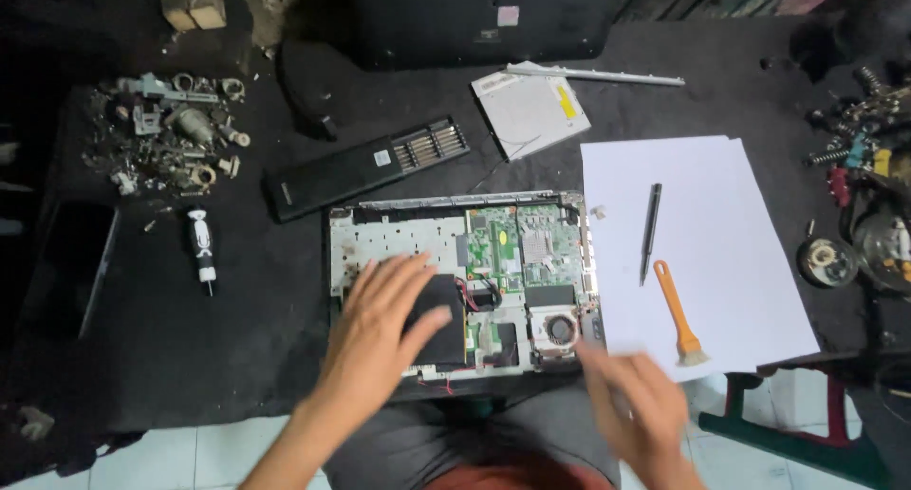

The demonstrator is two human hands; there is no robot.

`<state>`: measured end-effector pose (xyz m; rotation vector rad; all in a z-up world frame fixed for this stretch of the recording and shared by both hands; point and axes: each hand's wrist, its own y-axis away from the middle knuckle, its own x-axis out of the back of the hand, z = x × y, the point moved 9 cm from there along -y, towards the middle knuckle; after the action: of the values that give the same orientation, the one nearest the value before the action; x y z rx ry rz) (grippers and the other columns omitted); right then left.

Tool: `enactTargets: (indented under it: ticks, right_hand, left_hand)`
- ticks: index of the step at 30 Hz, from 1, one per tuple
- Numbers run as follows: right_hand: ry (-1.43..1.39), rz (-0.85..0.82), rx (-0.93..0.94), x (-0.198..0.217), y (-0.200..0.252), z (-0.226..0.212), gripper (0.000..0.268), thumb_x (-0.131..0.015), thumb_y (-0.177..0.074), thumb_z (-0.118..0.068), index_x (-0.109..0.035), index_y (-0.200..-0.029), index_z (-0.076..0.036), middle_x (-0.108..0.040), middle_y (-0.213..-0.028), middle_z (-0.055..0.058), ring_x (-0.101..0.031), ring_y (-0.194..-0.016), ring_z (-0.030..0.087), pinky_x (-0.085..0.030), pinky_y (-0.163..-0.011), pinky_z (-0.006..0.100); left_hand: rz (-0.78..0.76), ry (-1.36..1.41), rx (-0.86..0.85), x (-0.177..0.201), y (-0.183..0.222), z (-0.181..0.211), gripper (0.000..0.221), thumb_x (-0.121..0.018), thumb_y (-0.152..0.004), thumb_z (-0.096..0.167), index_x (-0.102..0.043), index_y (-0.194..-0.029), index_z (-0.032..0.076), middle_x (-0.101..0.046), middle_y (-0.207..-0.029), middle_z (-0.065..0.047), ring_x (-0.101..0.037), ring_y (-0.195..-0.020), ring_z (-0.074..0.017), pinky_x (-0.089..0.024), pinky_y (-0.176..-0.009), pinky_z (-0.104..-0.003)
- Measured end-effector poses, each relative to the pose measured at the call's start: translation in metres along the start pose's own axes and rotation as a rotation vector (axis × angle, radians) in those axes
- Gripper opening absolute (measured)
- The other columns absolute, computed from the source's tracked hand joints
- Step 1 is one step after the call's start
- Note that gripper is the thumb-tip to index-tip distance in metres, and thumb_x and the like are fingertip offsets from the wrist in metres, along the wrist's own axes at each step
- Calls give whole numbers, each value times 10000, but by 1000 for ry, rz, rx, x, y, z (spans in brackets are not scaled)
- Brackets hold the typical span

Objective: Disassembling a laptop to access and remove internal components like the battery and ribbon cables.

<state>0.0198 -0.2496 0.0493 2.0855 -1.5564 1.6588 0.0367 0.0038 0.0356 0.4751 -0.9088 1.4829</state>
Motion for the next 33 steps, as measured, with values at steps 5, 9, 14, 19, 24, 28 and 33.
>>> enactTargets:
  ticks: [5, 9, 14, 19, 24, 28, 33]
  right_hand:
    - [19, 108, -296, -24, 126, 23, 186, -677, -916, -3, -754, -1058, -95, -720, -862, 31, -515, -597, 159, -487, -632, 254]
    - [-5, 18, -491, -42, 185, 48, 137, -678, -910, -90, -762, -1016, -108, -743, -854, 40, -582, -644, 183, -484, -672, 265]
    - [-119, -105, -706, -70, 208, 82, 199, -637, -949, -189, -789, -1077, -178, -707, -822, -3, -626, -702, 171, -479, -720, 268]
    - [-110, -199, -689, -92, 215, 101, 201, -597, -975, -254, -777, -1021, -177, -706, -830, 0, -640, -734, 176, -390, -707, 302]
    - [-171, -154, -600, -89, 209, 93, 178, -613, -968, -189, -769, -1029, -129, -690, -800, 32, -595, -675, 192, -370, -654, 326]
    - [-139, -88, -555, -80, 197, 89, 166, -595, -973, -189, -745, -962, -120, -707, -806, 15, -568, -650, 183, -370, -661, 319]
    - [-142, -41, -518, -77, 190, 88, 129, -629, -945, -171, -738, -912, -111, -643, -727, 30, -568, -625, 202, -368, -629, 347]
  left_hand:
    - [-171, -395, -8, -43, 32, -15, 786, -475, -1033, 539, -237, -1638, 97, -233, -1708, -57, -210, -1572, -240, -167, -1278, -450]
    - [-149, -458, -41, -43, 32, -11, 791, -483, -1025, 543, -249, -1635, 97, -260, -1700, -56, -240, -1565, -237, -191, -1283, -444]
    - [-153, -520, -61, -44, 30, -9, 800, -457, -1020, 538, -218, -1649, 104, -206, -1717, -62, -200, -1578, -246, -187, -1283, -432]
    - [-198, -627, -97, -58, 30, -18, 867, -408, -979, 605, -182, -1660, 119, -190, -1724, -51, -183, -1579, -248, -208, -1253, -428]
    - [-215, -633, -69, -60, 35, -20, 845, -394, -980, 582, -201, -1655, 111, -210, -1721, -55, -200, -1581, -246, -215, -1261, -437]
    - [-218, -575, -15, -60, 35, -23, 822, -392, -985, 572, -206, -1658, 138, -219, -1718, -28, -195, -1582, -230, -196, -1269, -431]
    - [-181, -545, 35, -67, 37, -33, 816, -446, -952, 603, -298, -1636, 185, -303, -1691, 24, -254, -1568, -207, -236, -1255, -428]
